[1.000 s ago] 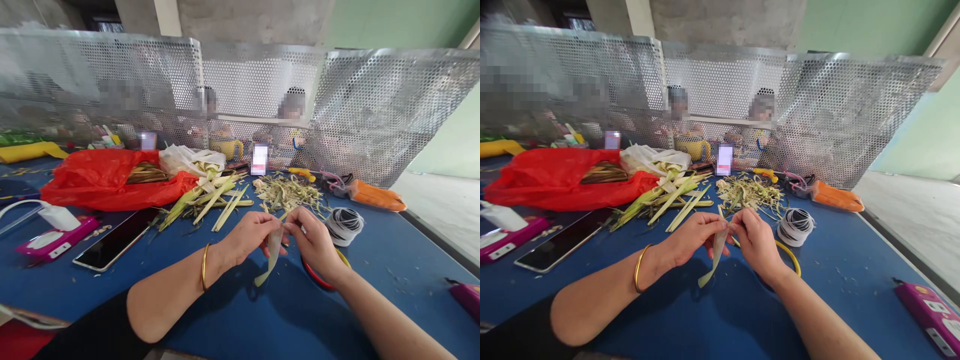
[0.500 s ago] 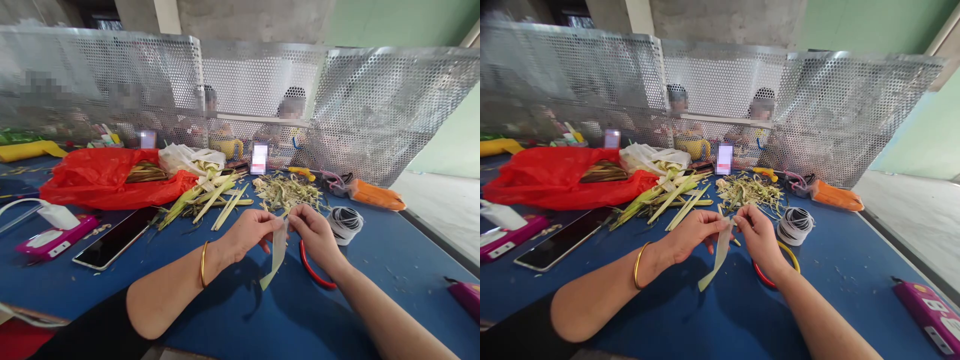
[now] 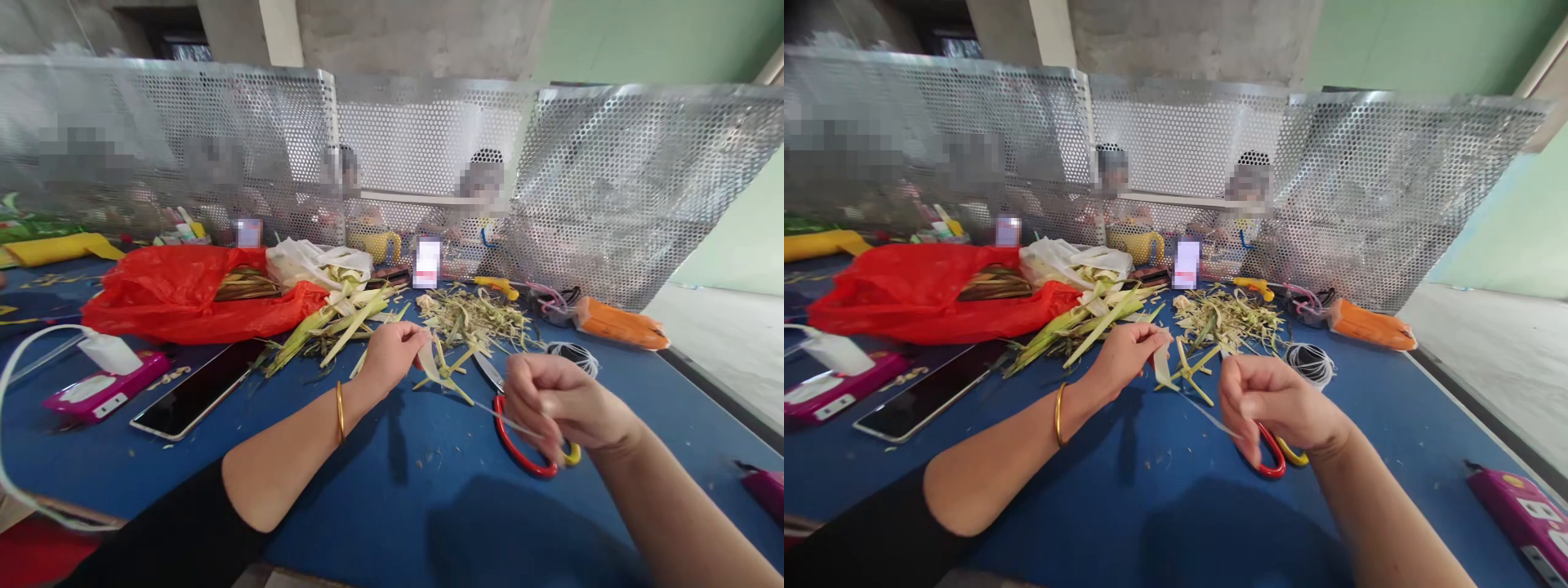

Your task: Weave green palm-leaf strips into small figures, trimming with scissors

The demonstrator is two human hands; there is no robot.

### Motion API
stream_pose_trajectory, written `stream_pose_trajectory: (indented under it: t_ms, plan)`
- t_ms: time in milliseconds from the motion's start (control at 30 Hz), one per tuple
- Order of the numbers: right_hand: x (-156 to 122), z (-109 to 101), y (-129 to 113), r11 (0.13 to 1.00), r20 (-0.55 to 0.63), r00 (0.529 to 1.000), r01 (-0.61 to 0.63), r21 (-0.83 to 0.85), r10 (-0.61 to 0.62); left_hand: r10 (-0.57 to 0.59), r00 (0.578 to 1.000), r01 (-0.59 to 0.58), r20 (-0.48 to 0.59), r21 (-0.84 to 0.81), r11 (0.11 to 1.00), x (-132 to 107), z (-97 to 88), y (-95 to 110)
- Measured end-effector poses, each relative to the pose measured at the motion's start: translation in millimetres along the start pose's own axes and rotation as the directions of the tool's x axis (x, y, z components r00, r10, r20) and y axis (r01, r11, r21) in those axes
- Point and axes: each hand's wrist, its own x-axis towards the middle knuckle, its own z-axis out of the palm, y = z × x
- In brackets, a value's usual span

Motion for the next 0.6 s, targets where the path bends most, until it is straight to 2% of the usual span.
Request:
stream_pose_trajectory:
  t_ms: [33, 67, 100, 133, 167, 200, 233, 267, 300, 333, 367, 400, 433, 467, 533, 600]
  plan:
    - [-5.0, -4.1, -2.3, 1.0, 0.037, 0.999, -0.007, 0.008, 0.007, 0.043, 0.999, -0.042, -0.017, 0.037, 0.998, 3.1, -2.2, -3.2]
    - [-8.3, -8.2, -4.7, 1.0, 0.02, 1.0, 0.022, 0.0, -0.022, 0.084, 0.996, -0.082, -0.024, 0.07, 0.994, 5.6, -4.0, -6.0]
    - [-9.5, -12.3, -7.1, 0.997, -0.051, 0.996, 0.077, -0.021, -0.078, 0.109, 0.994, -0.106, -0.033, 0.089, 0.99, 7.5, -5.3, -8.3]
    - [-8.6, -16.4, -9.2, 0.986, -0.173, 0.971, 0.155, -0.063, -0.164, 0.121, 0.992, -0.117, -0.035, 0.098, 0.988, 8.6, -5.9, -9.8]
    - [-5.8, -20.6, -10.7, 0.964, -0.314, 0.913, 0.23, -0.131, -0.26, 0.12, 0.992, -0.116, -0.037, 0.097, 0.989, 8.8, -5.9, -10.4]
    - [-1.8, -24.7, -11.2, 0.933, -0.452, 0.819, 0.276, -0.229, -0.353, 0.107, 0.994, -0.103, -0.036, 0.089, 0.991, 8.1, -5.3, -10.0]
    - [2.9, -28.4, -10.4, 0.889, -0.56, 0.696, 0.291, -0.353, -0.45, 0.088, 0.996, -0.086, -0.028, 0.076, 0.993, 6.5, -4.1, -8.5]
    - [7.4, -31.4, -8.4, 0.843, -0.613, 0.597, 0.231, -0.486, -0.518, 0.067, 0.998, -0.066, -0.018, 0.062, 0.996, 4.0, -2.6, -6.0]
    - [11.3, -33.1, -5.4, 0.771, -0.624, 0.524, 0.104, -0.629, -0.58, 0.048, 0.999, -0.048, 0.001, 0.046, 0.998, 0.9, -1.0, -2.6]
    - [14.1, -33.1, -1.8, 0.659, -0.593, 0.518, -0.073, -0.748, -0.616, 0.028, 1.0, -0.028, 0.014, 0.027, 0.999, -2.6, 0.7, 1.5]
    - [16.0, -31.1, 2.0, 0.505, -0.55, 0.541, -0.247, -0.827, -0.636, 0.01, 0.999, -0.011, 0.033, 0.011, 1.0, -6.4, 2.3, 5.9]
    - [16.9, -27.0, 5.5, 0.345, -0.507, 0.566, -0.374, -0.861, -0.65, -0.004, 0.998, 0.005, 0.056, -0.009, 1.0, -10.1, 3.7, 10.3]
    - [17.2, -21.4, 8.6, 0.199, -0.448, 0.609, -0.433, -0.879, -0.655, -0.026, 0.998, 0.029, 0.059, -0.038, 0.999, -13.4, 4.9, 14.5]
    - [17.2, -15.0, 11.1, 0.073, -0.365, 0.662, -0.425, -0.902, -0.654, -0.053, 0.996, 0.057, 0.067, -0.065, 0.996, -16.2, 5.9, 18.3]
    - [17.5, -4.1, 15.2, -0.113, -0.166, 0.752, -0.305, -0.946, -0.638, -0.079, 0.993, 0.087, 0.085, -0.107, 0.99, -20.0, 7.2, 23.8]
    - [19.0, -1.6, 19.6, -0.179, -0.055, 0.78, -0.211, -0.961, -0.624, -0.084, 0.992, 0.097, 0.098, -0.135, 0.986, -21.4, 7.8, 26.5]
